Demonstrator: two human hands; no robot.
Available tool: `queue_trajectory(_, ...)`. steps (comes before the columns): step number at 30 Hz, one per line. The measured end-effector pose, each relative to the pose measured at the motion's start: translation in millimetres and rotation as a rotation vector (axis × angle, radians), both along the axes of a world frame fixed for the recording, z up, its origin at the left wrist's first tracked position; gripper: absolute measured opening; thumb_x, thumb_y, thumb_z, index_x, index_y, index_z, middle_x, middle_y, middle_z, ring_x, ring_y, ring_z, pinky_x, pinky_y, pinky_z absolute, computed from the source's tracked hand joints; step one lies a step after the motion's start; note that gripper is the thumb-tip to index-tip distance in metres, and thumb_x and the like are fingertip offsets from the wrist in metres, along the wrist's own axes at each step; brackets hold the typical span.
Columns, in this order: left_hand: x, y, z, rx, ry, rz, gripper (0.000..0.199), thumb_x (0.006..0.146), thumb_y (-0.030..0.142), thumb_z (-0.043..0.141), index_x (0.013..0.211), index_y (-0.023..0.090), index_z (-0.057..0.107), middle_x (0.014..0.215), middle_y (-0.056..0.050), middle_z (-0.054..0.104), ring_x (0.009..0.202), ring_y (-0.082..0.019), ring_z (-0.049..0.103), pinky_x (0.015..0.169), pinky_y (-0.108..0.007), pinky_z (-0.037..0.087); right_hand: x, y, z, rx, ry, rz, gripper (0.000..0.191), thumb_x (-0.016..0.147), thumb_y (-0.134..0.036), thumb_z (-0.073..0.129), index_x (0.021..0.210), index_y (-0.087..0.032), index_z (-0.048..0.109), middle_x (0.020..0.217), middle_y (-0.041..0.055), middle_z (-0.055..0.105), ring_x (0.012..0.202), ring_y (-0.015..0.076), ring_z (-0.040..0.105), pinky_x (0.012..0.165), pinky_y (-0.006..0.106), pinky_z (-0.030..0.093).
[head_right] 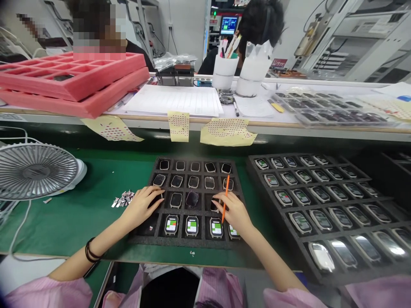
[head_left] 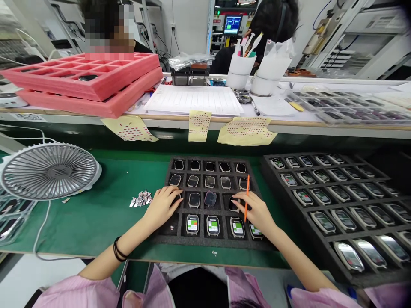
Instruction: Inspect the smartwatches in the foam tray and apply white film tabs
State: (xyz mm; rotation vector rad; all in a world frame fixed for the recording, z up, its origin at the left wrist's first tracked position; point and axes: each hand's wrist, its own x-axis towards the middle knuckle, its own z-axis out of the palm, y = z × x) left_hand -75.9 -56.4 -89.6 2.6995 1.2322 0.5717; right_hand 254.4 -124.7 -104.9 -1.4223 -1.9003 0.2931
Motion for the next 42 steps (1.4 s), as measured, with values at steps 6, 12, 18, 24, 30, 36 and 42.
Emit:
queue_trajectory(6,-11,-2,-1.4,-0.022,-0.040,-0.173,0.032,0.099,0.025,0.040,0.122,0.021,0.061,0.118,-0.009,0.069,0.109,-0.022,0.064,0.099,-0.044,0.046,8,-7,3.6,-0.141,0.160,0.120,0.014,0.087,-0.031,0.062,0.094,-0.025,0.072,0.115,0.0077,0.073,0.106,0.0278,0.069,0.093,0.048,0.056)
queue_trajectory(12,-2,-3,8.1,0.061,-0.033,-0.173,0.027,0.096,0.026,0.045,0.113,0.021,0.065,0.125,-0.011,0.063,0.111,-0.025,0.061,0.095,-0.045,0.049,-3,-4,11.4,-0.231,0.325,0.319,0.016,0.091,-0.023,0.056,0.091,-0.023,0.073,0.114,0.0078,0.073,0.112,0.0245,0.067,0.095,0.045,0.056)
queue_trajectory(18,12,-3,9.3,0.051,-0.037,-0.233,0.023,0.096,0.021,0.047,0.109,0.020,0.065,0.123,-0.011,0.064,0.109,-0.025,0.060,0.093,-0.044,0.048,9,2,2.2,-0.108,0.103,0.187,0.019,0.090,-0.021,0.056,0.102,-0.024,0.071,0.121,0.0083,0.070,0.116,0.0261,0.064,0.099,0.049,0.052)
queue_trajectory(24,47,2,9.3,-0.042,0.053,-0.362,0.036,0.100,0.029,0.039,0.133,0.019,0.052,0.141,-0.011,0.053,0.132,-0.025,0.047,0.110,-0.049,0.033,9,1,1.9,0.104,-0.175,0.126,0.020,0.091,-0.019,0.056,0.107,-0.023,0.067,0.112,0.0085,0.073,0.110,0.0270,0.066,0.097,0.053,0.049)
queue_trajectory(30,65,6,8.9,-0.050,0.147,-0.454,0.046,0.103,0.034,0.032,0.146,0.018,0.033,0.138,-0.010,0.056,0.135,-0.024,0.043,0.117,-0.051,0.015,-46,-22,20.6,0.108,-0.212,0.175,0.012,0.092,-0.014,0.052,0.099,-0.017,0.061,0.088,0.0079,0.071,0.082,0.0211,0.066,0.073,0.036,0.053)
queue_trajectory(36,31,-24,25.9,-0.016,0.142,-0.265,0.030,0.101,0.029,0.033,0.105,0.015,0.060,0.107,-0.009,0.066,0.100,-0.022,0.058,0.090,-0.039,0.038,-88,-50,5.2,0.022,-0.469,-0.024,0.029,0.090,-0.009,0.044,0.115,-0.010,0.057,0.083,0.0122,0.065,0.072,0.0249,0.061,0.065,0.037,0.051)
queue_trajectory(42,31,-68,8.1,0.040,0.404,-0.045,0.027,0.099,0.027,0.039,0.091,0.013,0.060,0.091,-0.011,0.062,0.083,-0.026,0.055,0.070,-0.038,0.038,-97,-52,-1.8,-0.077,-0.407,-0.064,0.035,0.089,-0.006,0.041,0.119,-0.010,0.057,0.083,0.0119,0.064,0.077,0.0271,0.060,0.067,0.041,0.053)
